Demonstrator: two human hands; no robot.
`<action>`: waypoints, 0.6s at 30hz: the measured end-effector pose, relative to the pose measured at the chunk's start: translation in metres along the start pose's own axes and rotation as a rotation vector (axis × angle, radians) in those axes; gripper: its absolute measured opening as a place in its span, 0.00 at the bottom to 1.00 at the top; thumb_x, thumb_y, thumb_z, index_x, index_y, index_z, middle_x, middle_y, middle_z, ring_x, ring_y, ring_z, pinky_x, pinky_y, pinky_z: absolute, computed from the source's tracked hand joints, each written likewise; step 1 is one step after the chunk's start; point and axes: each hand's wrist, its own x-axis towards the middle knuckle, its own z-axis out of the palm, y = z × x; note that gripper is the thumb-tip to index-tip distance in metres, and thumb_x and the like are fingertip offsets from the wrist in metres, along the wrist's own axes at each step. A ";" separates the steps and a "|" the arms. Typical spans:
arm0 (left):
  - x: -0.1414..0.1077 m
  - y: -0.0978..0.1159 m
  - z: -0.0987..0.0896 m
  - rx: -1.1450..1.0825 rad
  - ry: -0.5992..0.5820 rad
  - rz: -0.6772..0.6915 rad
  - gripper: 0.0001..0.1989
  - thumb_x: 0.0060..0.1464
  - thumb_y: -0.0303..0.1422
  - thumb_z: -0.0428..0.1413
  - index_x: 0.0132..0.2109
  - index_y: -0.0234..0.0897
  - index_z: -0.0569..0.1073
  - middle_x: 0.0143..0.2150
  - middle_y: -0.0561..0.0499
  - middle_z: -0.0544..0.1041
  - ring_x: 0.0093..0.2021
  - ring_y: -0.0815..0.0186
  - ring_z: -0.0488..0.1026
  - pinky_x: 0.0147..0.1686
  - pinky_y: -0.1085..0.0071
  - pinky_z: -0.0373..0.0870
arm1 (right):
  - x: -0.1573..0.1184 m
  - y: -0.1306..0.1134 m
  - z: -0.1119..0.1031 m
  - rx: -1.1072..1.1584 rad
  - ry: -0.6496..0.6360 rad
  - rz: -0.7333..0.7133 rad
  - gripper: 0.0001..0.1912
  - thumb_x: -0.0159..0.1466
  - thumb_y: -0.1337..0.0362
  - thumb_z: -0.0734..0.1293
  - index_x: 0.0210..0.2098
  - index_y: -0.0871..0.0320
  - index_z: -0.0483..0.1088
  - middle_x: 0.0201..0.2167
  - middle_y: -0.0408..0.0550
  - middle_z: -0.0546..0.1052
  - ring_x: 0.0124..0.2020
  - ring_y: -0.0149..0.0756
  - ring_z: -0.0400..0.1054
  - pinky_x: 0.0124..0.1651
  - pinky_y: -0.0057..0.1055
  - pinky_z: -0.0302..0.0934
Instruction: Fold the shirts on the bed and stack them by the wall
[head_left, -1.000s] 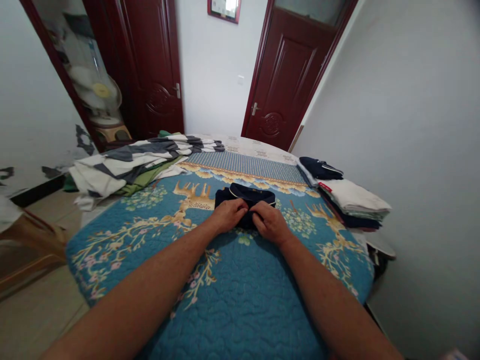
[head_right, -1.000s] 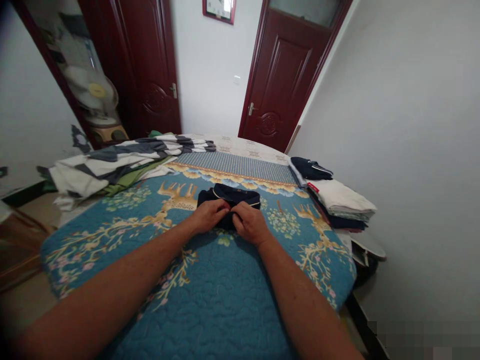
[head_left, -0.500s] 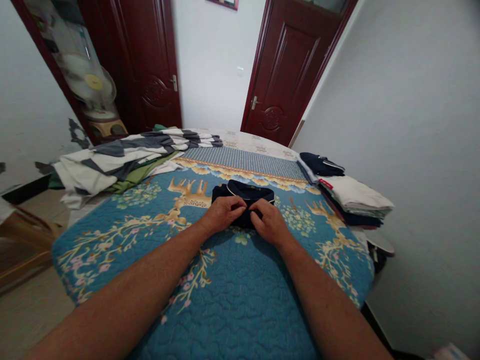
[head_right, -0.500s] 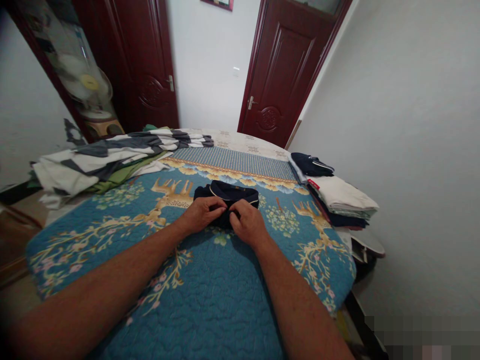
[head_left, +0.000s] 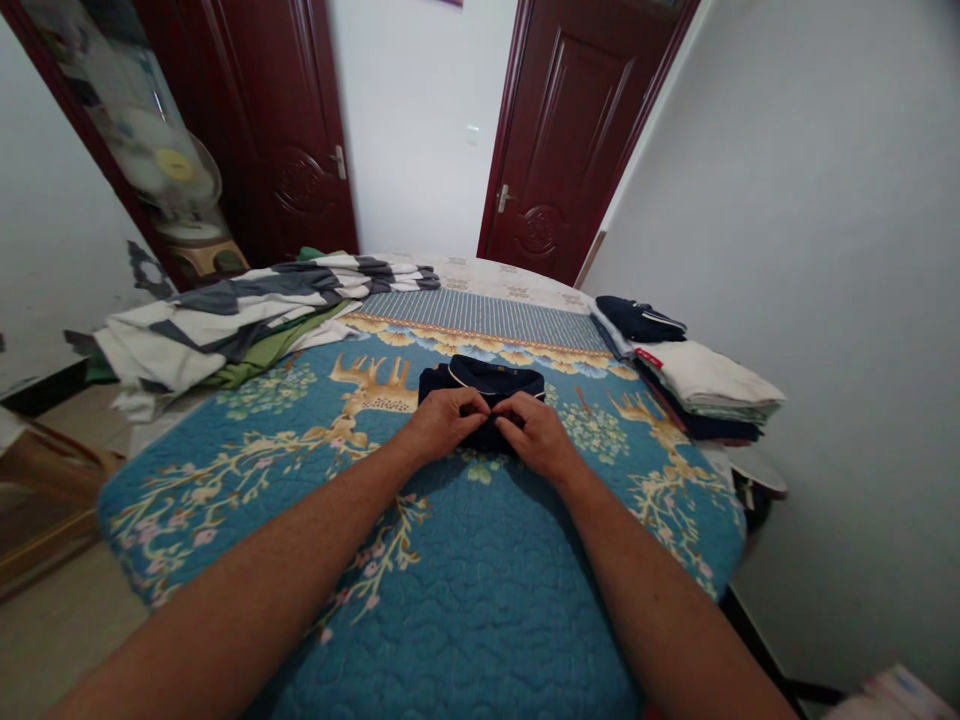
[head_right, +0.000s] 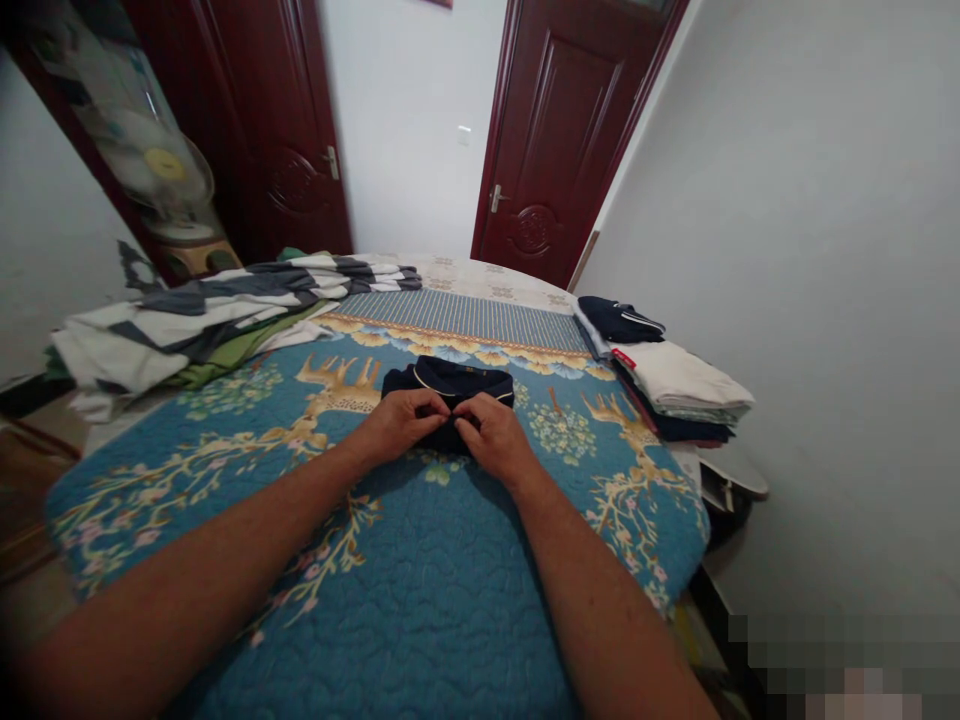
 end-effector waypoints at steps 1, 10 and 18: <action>0.000 0.000 0.000 0.002 -0.004 -0.001 0.07 0.57 0.27 0.59 0.39 0.38 0.83 0.34 0.52 0.82 0.35 0.67 0.76 0.37 0.70 0.70 | 0.000 0.000 0.000 0.003 -0.002 -0.002 0.07 0.68 0.69 0.68 0.43 0.55 0.78 0.36 0.45 0.76 0.38 0.35 0.71 0.44 0.32 0.63; -0.006 0.017 -0.001 0.088 -0.080 -0.016 0.09 0.56 0.37 0.66 0.41 0.39 0.84 0.35 0.51 0.83 0.34 0.65 0.77 0.36 0.70 0.69 | 0.000 0.002 -0.002 -0.001 0.010 0.015 0.05 0.65 0.70 0.70 0.38 0.55 0.78 0.34 0.44 0.77 0.37 0.35 0.72 0.42 0.31 0.63; -0.011 0.030 0.017 0.249 0.104 -0.053 0.06 0.58 0.29 0.60 0.36 0.39 0.83 0.34 0.51 0.83 0.35 0.64 0.77 0.40 0.68 0.69 | 0.001 0.000 -0.005 -0.014 -0.032 0.011 0.05 0.66 0.71 0.70 0.38 0.55 0.78 0.34 0.44 0.78 0.37 0.35 0.72 0.42 0.32 0.64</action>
